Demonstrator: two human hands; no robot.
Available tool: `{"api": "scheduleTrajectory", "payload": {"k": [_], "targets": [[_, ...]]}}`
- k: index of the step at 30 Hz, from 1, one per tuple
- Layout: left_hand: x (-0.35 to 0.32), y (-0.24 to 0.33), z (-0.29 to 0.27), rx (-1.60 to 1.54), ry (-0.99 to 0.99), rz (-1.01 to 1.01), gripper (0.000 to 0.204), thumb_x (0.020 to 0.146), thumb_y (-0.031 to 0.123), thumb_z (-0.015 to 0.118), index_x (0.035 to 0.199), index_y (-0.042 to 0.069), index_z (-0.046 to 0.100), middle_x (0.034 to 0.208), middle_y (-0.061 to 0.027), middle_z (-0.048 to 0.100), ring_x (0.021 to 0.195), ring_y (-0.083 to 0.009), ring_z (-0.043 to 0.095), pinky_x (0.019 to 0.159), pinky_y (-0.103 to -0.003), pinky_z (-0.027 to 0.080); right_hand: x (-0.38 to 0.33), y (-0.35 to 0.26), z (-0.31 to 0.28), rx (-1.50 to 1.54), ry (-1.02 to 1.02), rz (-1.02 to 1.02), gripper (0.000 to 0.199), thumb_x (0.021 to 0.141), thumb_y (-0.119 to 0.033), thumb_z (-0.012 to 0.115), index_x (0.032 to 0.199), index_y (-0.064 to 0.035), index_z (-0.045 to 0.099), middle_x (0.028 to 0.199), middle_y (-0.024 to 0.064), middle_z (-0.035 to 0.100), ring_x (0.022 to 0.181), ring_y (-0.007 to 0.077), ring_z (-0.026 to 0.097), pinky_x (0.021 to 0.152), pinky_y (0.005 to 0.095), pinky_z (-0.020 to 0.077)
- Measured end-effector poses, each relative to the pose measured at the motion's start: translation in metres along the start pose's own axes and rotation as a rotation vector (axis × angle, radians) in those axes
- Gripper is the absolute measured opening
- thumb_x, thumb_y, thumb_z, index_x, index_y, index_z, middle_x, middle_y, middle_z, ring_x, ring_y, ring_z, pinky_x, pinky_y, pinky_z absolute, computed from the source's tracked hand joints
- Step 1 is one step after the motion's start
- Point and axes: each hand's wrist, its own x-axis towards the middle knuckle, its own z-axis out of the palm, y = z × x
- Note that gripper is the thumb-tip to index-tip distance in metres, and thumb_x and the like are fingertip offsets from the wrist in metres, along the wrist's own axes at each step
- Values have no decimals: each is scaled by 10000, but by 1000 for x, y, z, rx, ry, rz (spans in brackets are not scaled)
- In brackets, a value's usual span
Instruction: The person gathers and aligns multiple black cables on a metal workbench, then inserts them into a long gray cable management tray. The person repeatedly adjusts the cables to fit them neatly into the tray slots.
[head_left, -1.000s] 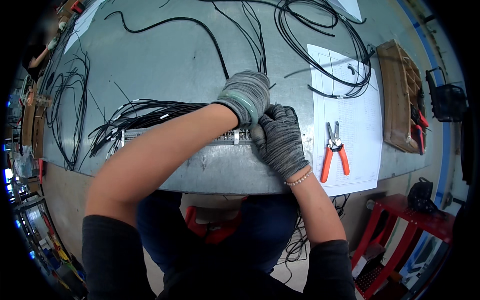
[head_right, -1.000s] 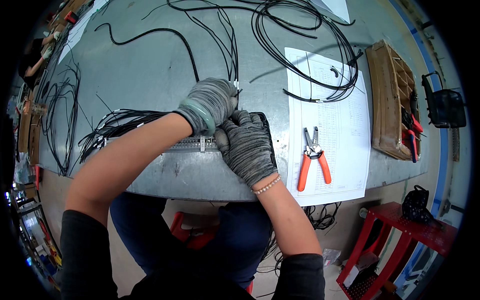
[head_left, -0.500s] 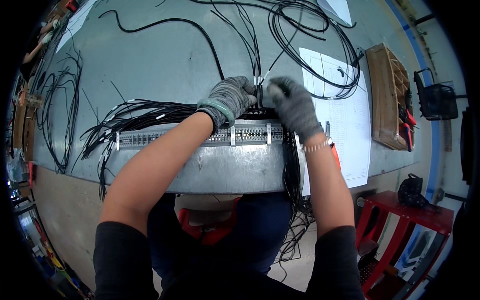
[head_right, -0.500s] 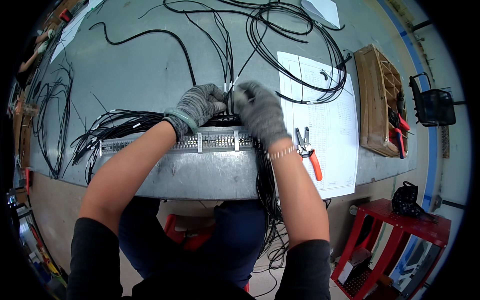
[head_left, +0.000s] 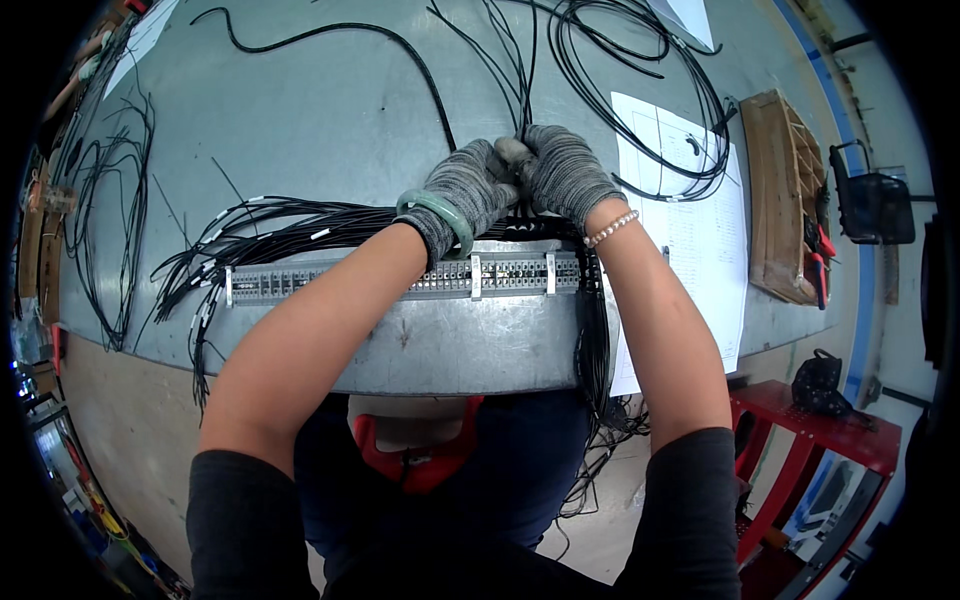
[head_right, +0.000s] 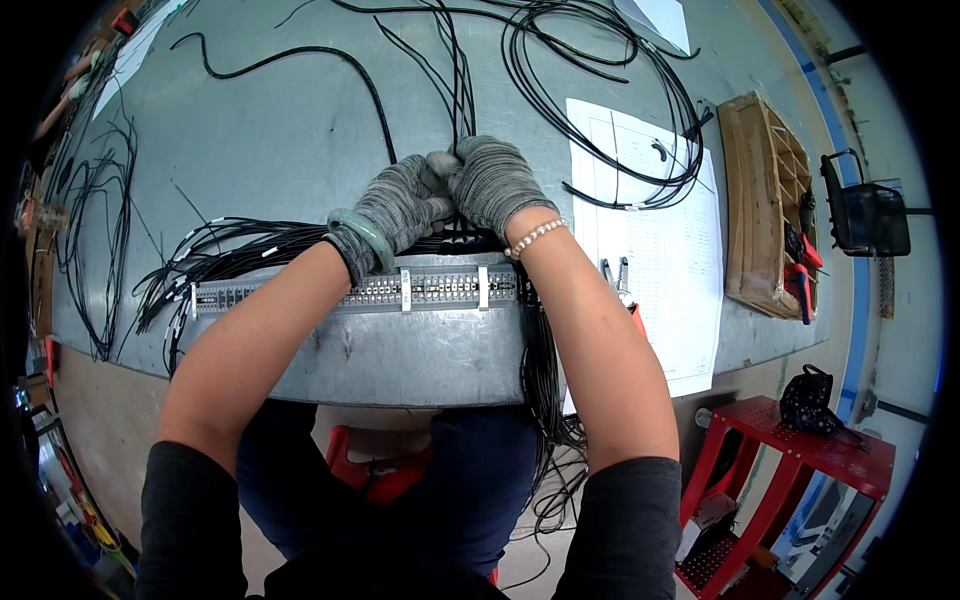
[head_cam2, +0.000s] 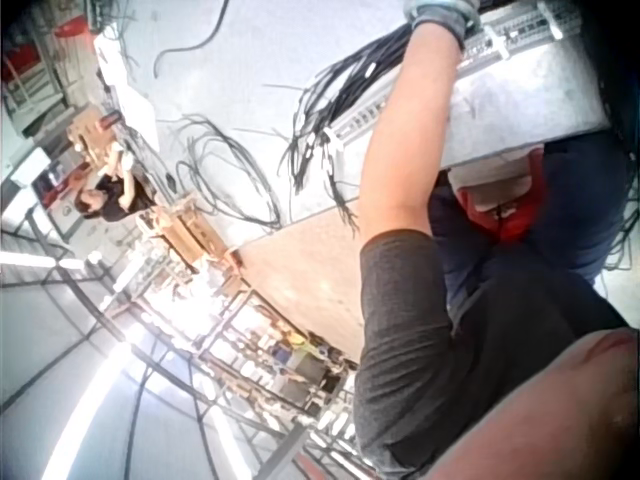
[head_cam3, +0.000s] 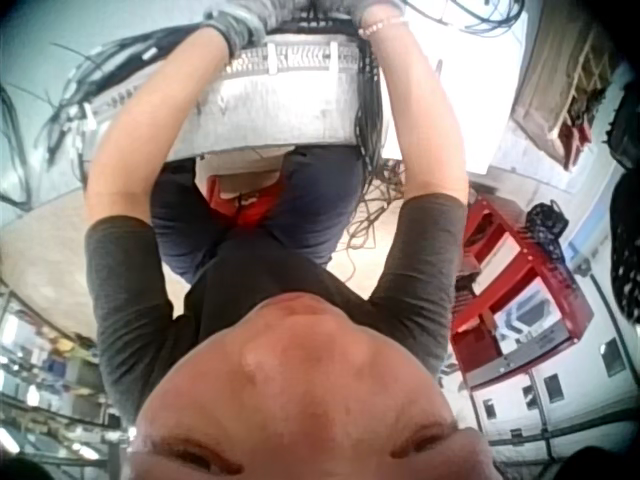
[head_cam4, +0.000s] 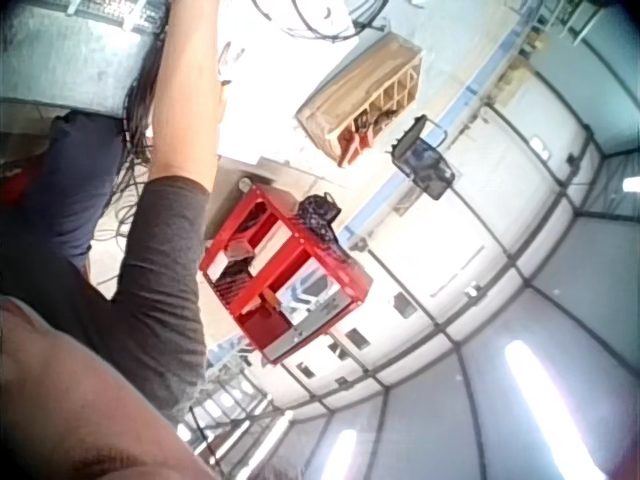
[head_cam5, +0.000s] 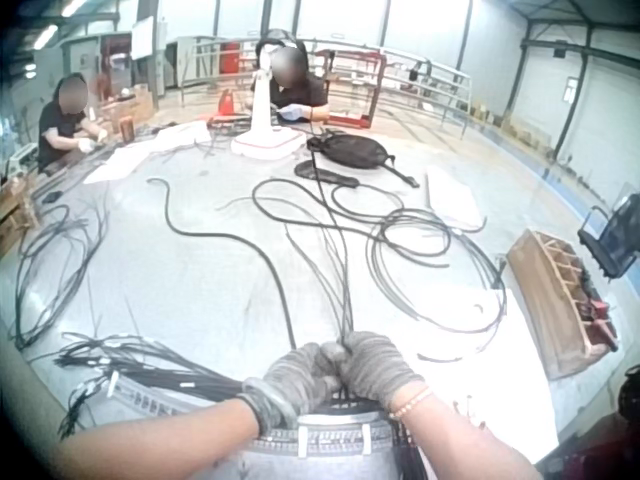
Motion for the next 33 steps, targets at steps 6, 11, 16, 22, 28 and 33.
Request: {"api": "scheduleTrajectory", "payload": {"k": [6, 11, 16, 22, 28, 33], "targets": [[-4, 5, -4, 41, -11, -7, 310, 876, 223, 643, 1082, -7, 614, 864, -121, 679, 747, -176, 651, 734, -309, 528, -49, 8, -1, 31, 121, -101, 441, 927, -400, 562, 1177, -39, 591, 972, 211, 655, 897, 311, 656, 846, 397, 507], [-10, 12, -2, 118, 53, 2, 303, 884, 287, 615, 1006, 14, 662, 802, -122, 682, 757, -203, 653, 761, -333, 514, -98, 31, 26, -243, 133, -427, 473, 884, -401, 600, 1209, -57, 596, 1086, 132, 627, 1011, 284, 590, 902, 390, 479], [2, 13, -8, 182, 15, -65, 198, 891, 227, 630, 946, 36, 628, 694, -63, 653, 585, -135, 609, 570, -306, 508, -104, 43, 50, -247, 221, -494, 575, 859, -425, 608, 1262, -18, 563, 1224, 163, 567, 1152, 299, 517, 1024, 406, 381], [17, 21, -5, 514, -55, -96, 175, 865, 190, 659, 939, 38, 615, 663, -51, 651, 565, -135, 615, 553, -305, 507, -105, 41, 54, -250, 258, -470, 568, 877, -428, 566, 1272, -19, 554, 1226, 164, 562, 1167, 304, 506, 1029, 415, 370], [12, 28, -14, 135, -138, -262, 218, 843, 212, 682, 971, 47, 620, 693, -53, 653, 532, -131, 584, 482, -300, 483, -104, 44, 54, -237, 269, -476, 570, 870, -425, 574, 1268, -18, 558, 1211, 166, 569, 1152, 301, 514, 1018, 406, 377], [12, 28, -8, -140, 23, -215, 393, 825, 353, 717, 1062, 55, 621, 698, -40, 616, 528, -114, 538, 452, -278, 448, -105, 44, 55, -232, 289, -477, 563, 864, -416, 585, 1262, -18, 563, 1204, 163, 571, 1148, 295, 515, 1015, 401, 379]]}}
